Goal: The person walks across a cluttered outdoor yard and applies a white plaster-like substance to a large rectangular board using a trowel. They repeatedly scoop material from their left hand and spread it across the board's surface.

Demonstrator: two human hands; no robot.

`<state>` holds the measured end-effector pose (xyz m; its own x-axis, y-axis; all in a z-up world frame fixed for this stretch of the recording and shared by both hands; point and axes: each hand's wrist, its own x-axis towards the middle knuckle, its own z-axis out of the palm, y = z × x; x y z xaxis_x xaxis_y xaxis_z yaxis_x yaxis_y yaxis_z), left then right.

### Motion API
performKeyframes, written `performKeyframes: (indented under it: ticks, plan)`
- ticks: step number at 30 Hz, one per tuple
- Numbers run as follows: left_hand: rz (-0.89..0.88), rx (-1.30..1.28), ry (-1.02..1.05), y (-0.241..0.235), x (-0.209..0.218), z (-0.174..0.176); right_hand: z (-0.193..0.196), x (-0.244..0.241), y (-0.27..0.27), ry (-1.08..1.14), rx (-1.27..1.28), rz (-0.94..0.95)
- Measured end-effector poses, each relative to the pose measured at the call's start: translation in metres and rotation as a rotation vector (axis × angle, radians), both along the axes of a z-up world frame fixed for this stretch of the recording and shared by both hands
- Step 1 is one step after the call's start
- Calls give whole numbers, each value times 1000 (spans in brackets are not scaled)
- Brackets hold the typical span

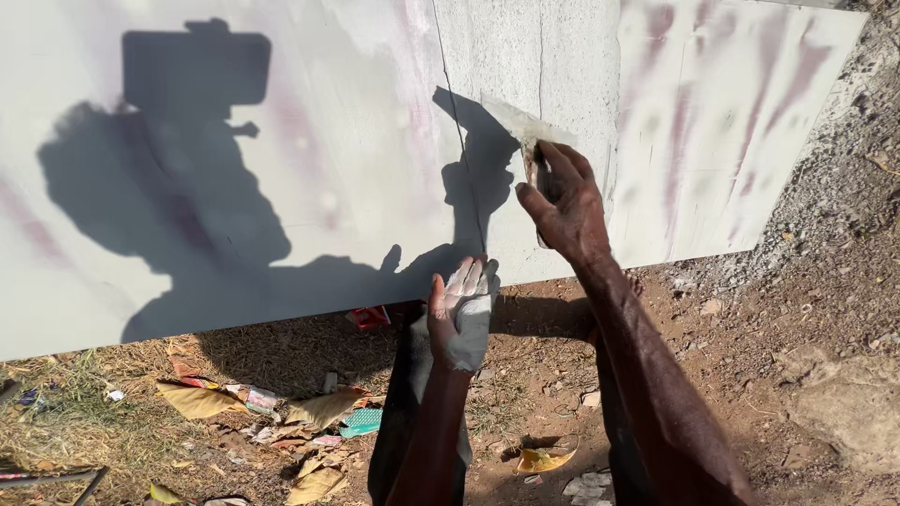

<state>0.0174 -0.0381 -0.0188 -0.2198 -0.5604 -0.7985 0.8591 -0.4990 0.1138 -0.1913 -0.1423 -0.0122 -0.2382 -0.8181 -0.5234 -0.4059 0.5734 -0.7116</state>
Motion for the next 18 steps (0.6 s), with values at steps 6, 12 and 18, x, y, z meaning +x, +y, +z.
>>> performKeyframes:
  ticks: [6, 12, 18]
  plan:
    - [-56, -59, -6, -10, 10, -3, -41, 28, -136, 402, -340, 186]
    - [-31, -48, 21, -12, 9, -10, -62, 36, -153, 447, -471, 219]
    - [-56, -52, 52, -12, 10, -13, -73, 35, -156, 412, -476, 190]
